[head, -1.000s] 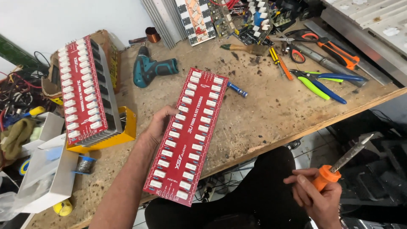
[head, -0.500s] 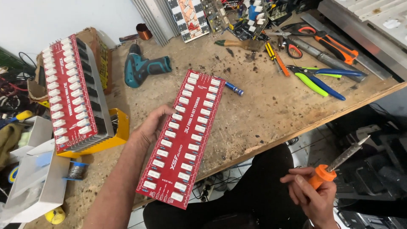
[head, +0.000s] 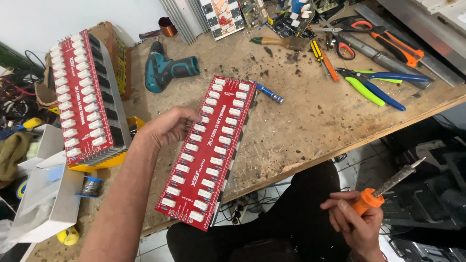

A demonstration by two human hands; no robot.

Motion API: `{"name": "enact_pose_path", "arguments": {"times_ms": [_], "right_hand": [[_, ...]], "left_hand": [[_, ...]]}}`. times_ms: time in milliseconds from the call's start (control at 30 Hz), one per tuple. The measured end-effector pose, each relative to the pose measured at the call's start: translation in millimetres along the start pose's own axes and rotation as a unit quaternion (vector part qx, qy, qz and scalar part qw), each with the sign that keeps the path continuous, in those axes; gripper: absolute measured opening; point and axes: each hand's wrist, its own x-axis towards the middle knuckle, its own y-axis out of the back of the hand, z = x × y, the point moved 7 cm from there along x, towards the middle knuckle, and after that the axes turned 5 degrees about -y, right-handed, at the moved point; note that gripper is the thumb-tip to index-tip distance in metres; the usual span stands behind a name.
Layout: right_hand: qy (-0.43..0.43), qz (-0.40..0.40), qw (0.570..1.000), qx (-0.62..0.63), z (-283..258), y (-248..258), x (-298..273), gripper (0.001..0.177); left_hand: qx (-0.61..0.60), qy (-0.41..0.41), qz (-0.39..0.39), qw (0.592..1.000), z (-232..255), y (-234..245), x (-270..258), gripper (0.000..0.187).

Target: The person uses a soldering iron to work on a long red circuit board with white components, holding it with one hand while applying the tool with the other. They flip the board over to show the underside and then place it on a metal heat sink.

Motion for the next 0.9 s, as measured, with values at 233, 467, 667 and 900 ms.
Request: {"name": "enact_pose_path", "arguments": {"times_ms": [233, 467, 667, 900], "right_hand": [[-0.007, 0.005, 1.0, 0.021, 6, 11, -5, 0.025], [-0.026, 0.033, 0.999, 0.021, 14, 14, -13, 0.025], [-0.1, 0.13, 0.986, 0.009, 24, 22, -12, 0.024], [-0.216, 0.075, 0.973, 0.043, -26, -36, 55, 0.025]], "left_hand": [[0.105, -0.009, -0.015, 0.994, 23, -10, -4, 0.035], [0.088, -0.004, -0.039, 0.995, 31, -28, -12, 0.035], [0.131, -0.004, -0.037, 0.991, 28, -18, -11, 0.031], [0.102, -0.077, 0.097, 0.987, 40, -23, -66, 0.073]]}}
